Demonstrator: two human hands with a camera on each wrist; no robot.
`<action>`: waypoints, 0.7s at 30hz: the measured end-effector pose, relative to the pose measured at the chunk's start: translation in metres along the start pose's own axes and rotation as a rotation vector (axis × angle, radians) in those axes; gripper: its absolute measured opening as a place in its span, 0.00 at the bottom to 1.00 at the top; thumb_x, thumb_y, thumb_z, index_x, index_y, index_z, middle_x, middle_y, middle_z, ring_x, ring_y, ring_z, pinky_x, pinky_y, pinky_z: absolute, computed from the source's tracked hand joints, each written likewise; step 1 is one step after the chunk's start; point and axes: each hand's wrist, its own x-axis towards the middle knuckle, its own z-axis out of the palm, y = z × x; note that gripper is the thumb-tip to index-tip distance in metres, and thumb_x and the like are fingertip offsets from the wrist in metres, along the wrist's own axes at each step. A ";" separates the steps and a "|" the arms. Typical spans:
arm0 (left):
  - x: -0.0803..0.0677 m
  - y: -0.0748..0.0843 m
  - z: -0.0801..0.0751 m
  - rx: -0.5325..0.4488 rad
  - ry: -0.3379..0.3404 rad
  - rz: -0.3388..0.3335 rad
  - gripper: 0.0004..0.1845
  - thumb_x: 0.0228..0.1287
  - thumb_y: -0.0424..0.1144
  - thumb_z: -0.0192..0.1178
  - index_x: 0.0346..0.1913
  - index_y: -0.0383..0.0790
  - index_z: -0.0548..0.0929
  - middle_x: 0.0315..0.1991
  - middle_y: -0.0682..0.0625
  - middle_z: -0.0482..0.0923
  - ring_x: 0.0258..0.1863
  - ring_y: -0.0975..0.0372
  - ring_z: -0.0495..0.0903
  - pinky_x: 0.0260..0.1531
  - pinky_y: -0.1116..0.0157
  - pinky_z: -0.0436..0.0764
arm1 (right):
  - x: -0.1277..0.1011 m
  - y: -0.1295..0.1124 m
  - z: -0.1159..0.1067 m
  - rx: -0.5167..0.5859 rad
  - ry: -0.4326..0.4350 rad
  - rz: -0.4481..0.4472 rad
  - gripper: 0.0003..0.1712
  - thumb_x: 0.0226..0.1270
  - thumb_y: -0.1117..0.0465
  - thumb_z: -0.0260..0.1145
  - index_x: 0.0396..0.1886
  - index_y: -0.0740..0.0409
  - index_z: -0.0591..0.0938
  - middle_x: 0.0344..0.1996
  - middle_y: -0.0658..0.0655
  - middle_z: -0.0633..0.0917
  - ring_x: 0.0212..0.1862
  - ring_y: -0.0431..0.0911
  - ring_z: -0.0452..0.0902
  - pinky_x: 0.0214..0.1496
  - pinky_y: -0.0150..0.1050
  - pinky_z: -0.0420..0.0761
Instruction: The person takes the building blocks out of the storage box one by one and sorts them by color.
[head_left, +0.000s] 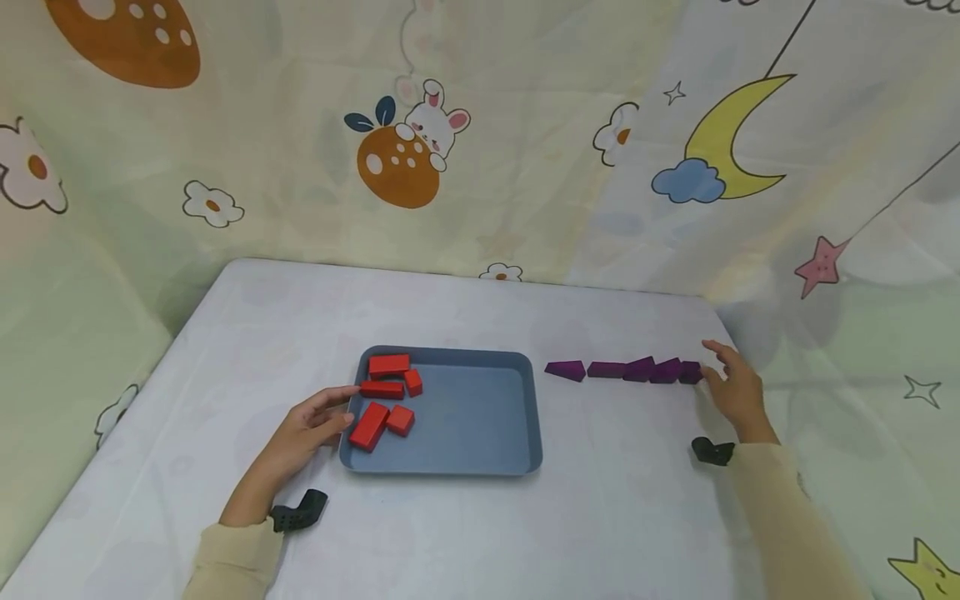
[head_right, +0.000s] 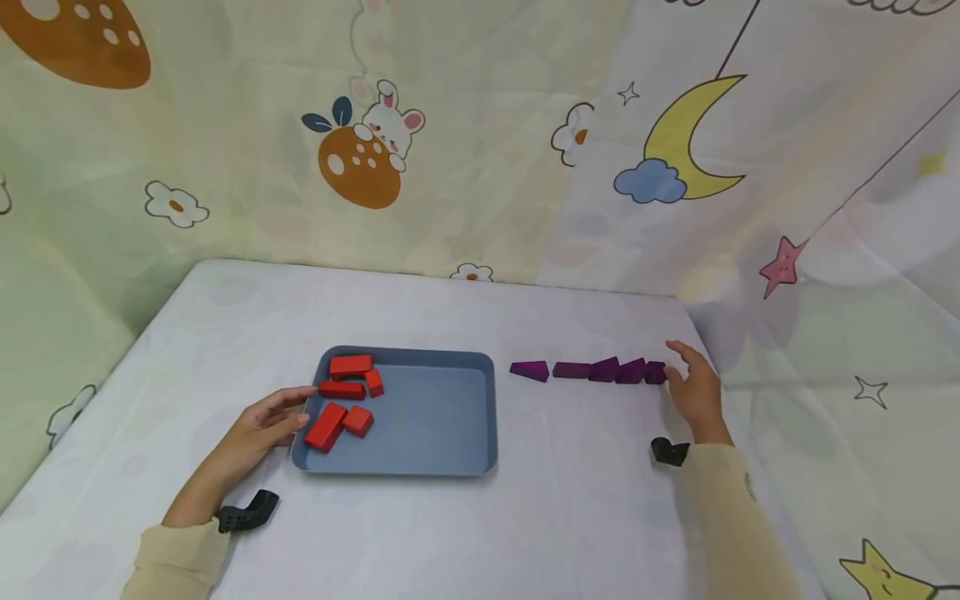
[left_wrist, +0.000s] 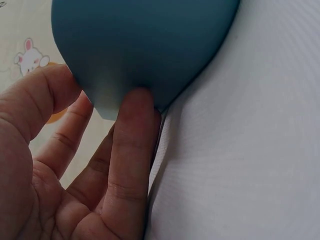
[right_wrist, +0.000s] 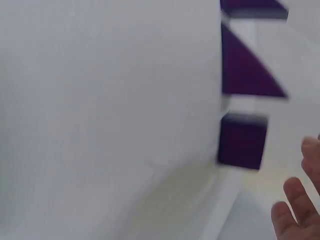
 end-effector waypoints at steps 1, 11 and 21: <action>0.000 0.000 0.000 0.003 0.003 0.000 0.28 0.81 0.39 0.63 0.77 0.33 0.73 0.75 0.31 0.71 0.54 0.67 0.83 0.48 0.66 0.86 | -0.001 -0.007 0.002 0.004 0.030 -0.014 0.27 0.80 0.75 0.58 0.76 0.72 0.70 0.75 0.80 0.68 0.73 0.79 0.64 0.73 0.71 0.67; 0.002 -0.004 -0.001 0.005 0.003 -0.002 0.28 0.81 0.39 0.63 0.77 0.34 0.74 0.76 0.32 0.71 0.62 0.48 0.81 0.49 0.66 0.86 | -0.016 -0.087 0.022 0.087 0.071 -0.142 0.26 0.80 0.72 0.63 0.74 0.69 0.74 0.70 0.77 0.76 0.72 0.74 0.71 0.73 0.66 0.69; 0.003 -0.006 -0.003 0.009 0.002 0.001 0.28 0.81 0.40 0.64 0.77 0.35 0.74 0.76 0.32 0.71 0.58 0.55 0.82 0.48 0.66 0.86 | -0.038 -0.156 0.071 0.296 -0.048 -0.268 0.25 0.77 0.72 0.68 0.71 0.70 0.77 0.65 0.73 0.81 0.70 0.66 0.76 0.73 0.46 0.72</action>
